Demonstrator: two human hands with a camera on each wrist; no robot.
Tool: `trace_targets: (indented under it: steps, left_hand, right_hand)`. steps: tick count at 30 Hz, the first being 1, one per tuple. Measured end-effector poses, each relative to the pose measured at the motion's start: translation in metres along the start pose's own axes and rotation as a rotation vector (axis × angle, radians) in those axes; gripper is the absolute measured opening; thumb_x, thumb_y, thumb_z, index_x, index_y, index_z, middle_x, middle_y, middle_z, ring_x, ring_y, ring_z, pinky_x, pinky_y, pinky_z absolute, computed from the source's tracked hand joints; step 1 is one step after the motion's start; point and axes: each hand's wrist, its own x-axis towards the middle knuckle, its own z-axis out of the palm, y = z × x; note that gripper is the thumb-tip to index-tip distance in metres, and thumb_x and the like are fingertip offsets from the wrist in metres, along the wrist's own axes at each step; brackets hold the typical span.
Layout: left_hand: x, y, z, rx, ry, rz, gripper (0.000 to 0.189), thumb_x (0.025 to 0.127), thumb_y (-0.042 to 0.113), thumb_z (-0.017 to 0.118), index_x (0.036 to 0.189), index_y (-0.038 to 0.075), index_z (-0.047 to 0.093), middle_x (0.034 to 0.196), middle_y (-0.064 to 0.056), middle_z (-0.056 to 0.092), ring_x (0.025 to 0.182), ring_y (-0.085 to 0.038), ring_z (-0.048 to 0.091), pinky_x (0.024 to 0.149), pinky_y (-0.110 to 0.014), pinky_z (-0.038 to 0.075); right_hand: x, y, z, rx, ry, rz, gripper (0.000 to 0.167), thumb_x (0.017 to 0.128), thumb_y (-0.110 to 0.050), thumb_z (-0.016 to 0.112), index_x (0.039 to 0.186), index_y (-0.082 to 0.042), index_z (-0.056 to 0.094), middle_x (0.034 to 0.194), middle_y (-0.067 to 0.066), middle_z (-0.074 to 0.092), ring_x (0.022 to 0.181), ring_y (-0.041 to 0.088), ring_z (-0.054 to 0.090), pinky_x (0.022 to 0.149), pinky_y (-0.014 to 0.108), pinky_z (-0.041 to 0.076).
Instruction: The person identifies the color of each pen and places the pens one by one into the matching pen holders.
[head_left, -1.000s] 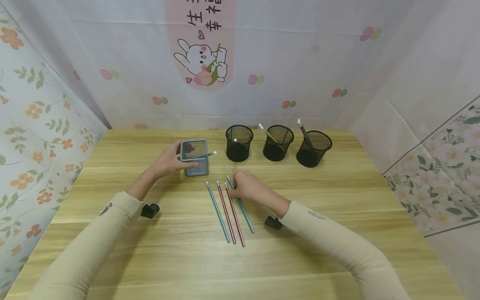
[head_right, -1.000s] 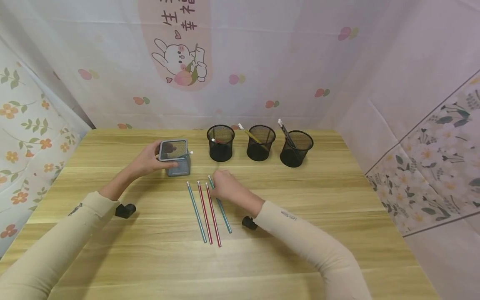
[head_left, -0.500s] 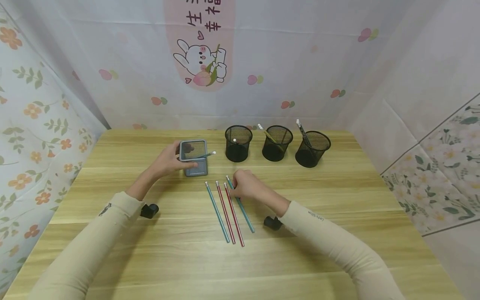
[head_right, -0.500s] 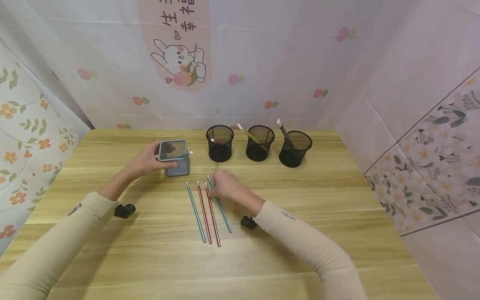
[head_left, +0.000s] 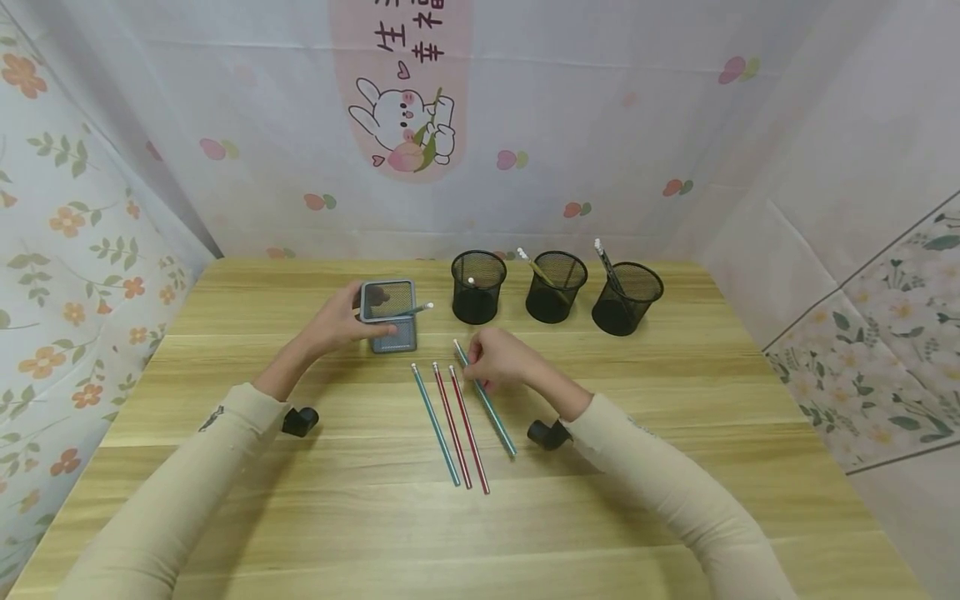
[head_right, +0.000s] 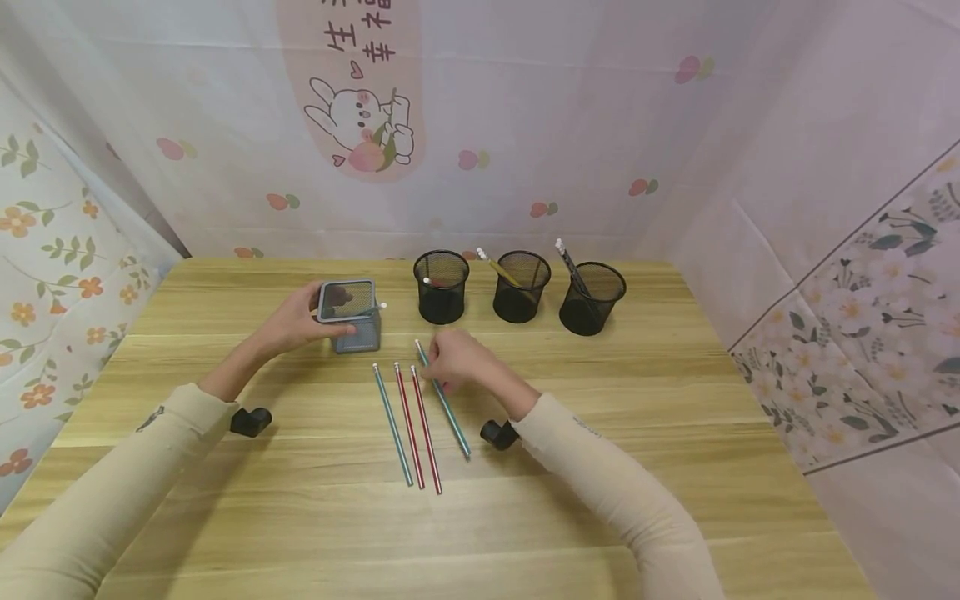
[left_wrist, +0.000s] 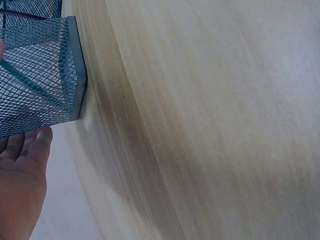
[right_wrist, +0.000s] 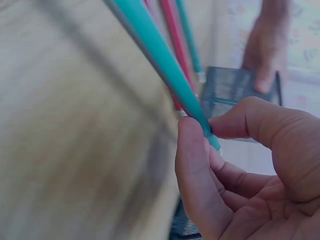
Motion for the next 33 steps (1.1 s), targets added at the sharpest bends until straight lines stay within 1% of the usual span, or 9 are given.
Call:
trace_targets:
  steps: [6, 10, 13, 17, 20, 22, 26, 29, 33]
  left_hand:
    - [-0.001, 0.0, 0.0, -0.007, -0.002, 0.006, 0.077, 0.085, 0.017, 0.086, 0.142, -0.008, 0.042, 0.141, -0.027, 0.052, 0.135, -0.043, 0.044, 0.109, -0.057, 0.037]
    - [-0.001, 0.0, 0.0, -0.01, 0.002, 0.013, 0.076, 0.084, 0.016, 0.087, 0.141, -0.008, 0.043, 0.14, -0.027, 0.053, 0.135, -0.042, 0.045, 0.109, -0.056, 0.037]
    - [0.0, 0.0, 0.0, -0.022, 0.004, 0.018, 0.074, 0.084, 0.014, 0.087, 0.14, -0.007, 0.044, 0.141, -0.026, 0.053, 0.134, -0.042, 0.046, 0.108, -0.056, 0.038]
    - [0.0, 0.0, -0.001, -0.024, 0.003, 0.021, 0.074, 0.083, 0.014, 0.087, 0.14, -0.007, 0.045, 0.14, -0.026, 0.054, 0.134, -0.042, 0.046, 0.108, -0.056, 0.039]
    - [0.001, 0.0, -0.001, -0.022, 0.002, 0.026, 0.073, 0.084, 0.015, 0.087, 0.139, -0.007, 0.045, 0.14, -0.026, 0.054, 0.134, -0.042, 0.046, 0.108, -0.056, 0.038]
    - [0.001, 0.0, -0.001, -0.025, 0.001, 0.029, 0.073, 0.083, 0.014, 0.087, 0.139, -0.008, 0.045, 0.14, -0.026, 0.054, 0.134, -0.042, 0.046, 0.109, -0.057, 0.037]
    - [0.001, 0.001, 0.0, -0.021, 0.0, 0.019, 0.074, 0.083, 0.014, 0.087, 0.14, -0.007, 0.045, 0.141, -0.026, 0.053, 0.134, -0.042, 0.046, 0.11, -0.056, 0.036]
    - [0.001, 0.0, 0.0, -0.018, 0.002, 0.01, 0.074, 0.083, 0.014, 0.088, 0.14, -0.007, 0.045, 0.141, -0.026, 0.054, 0.134, -0.041, 0.046, 0.11, -0.055, 0.036]
    - [0.002, -0.002, 0.0, -0.023, 0.007, 0.008, 0.074, 0.083, 0.013, 0.088, 0.139, -0.007, 0.045, 0.141, -0.025, 0.054, 0.134, -0.041, 0.046, 0.109, -0.054, 0.038]
  right_hand:
    - [-0.002, -0.012, -0.014, 0.044, 0.012, -0.061, 0.009, 0.09, 0.001, 0.064, 0.083, 0.001, 0.06, 0.064, 0.011, 0.063, 0.059, 0.035, 0.069, 0.056, 0.034, 0.058]
    - [-0.003, -0.019, -0.022, 0.092, 0.041, -0.125, 0.006, 0.091, 0.003, 0.062, 0.087, 0.002, 0.058, 0.068, 0.01, 0.062, 0.064, 0.044, 0.068, 0.06, 0.045, 0.06]
    - [-0.006, -0.024, -0.027, 0.11, 0.073, -0.163, 0.005, 0.091, 0.004, 0.061, 0.088, 0.001, 0.058, 0.07, 0.01, 0.062, 0.067, 0.049, 0.067, 0.063, 0.05, 0.06]
    - [-0.011, -0.032, -0.034, 0.121, 0.113, -0.187, 0.002, 0.091, 0.001, 0.061, 0.09, 0.0, 0.059, 0.074, 0.01, 0.062, 0.066, 0.046, 0.067, 0.063, 0.046, 0.06]
    - [-0.015, -0.039, -0.037, 0.129, 0.157, -0.229, 0.003, 0.09, 0.0, 0.061, 0.093, 0.001, 0.059, 0.078, 0.012, 0.062, 0.065, 0.041, 0.067, 0.061, 0.042, 0.06]
    - [-0.017, -0.043, -0.039, 0.142, 0.19, -0.266, 0.004, 0.09, -0.001, 0.06, 0.093, 0.001, 0.059, 0.08, 0.012, 0.061, 0.067, 0.037, 0.067, 0.061, 0.04, 0.06]
    - [-0.02, -0.049, -0.041, 0.206, 0.25, -0.343, 0.005, 0.09, -0.001, 0.06, 0.095, 0.002, 0.059, 0.082, 0.013, 0.06, 0.07, 0.034, 0.065, 0.062, 0.038, 0.06]
    - [-0.021, -0.052, -0.043, 0.248, 0.305, -0.408, 0.006, 0.091, 0.0, 0.061, 0.097, 0.002, 0.06, 0.082, 0.013, 0.061, 0.069, 0.031, 0.064, 0.062, 0.039, 0.06]
    - [-0.022, -0.055, -0.046, 0.268, 0.403, -0.507, 0.005, 0.092, 0.002, 0.061, 0.096, 0.003, 0.061, 0.082, 0.013, 0.063, 0.067, 0.03, 0.065, 0.062, 0.041, 0.06]
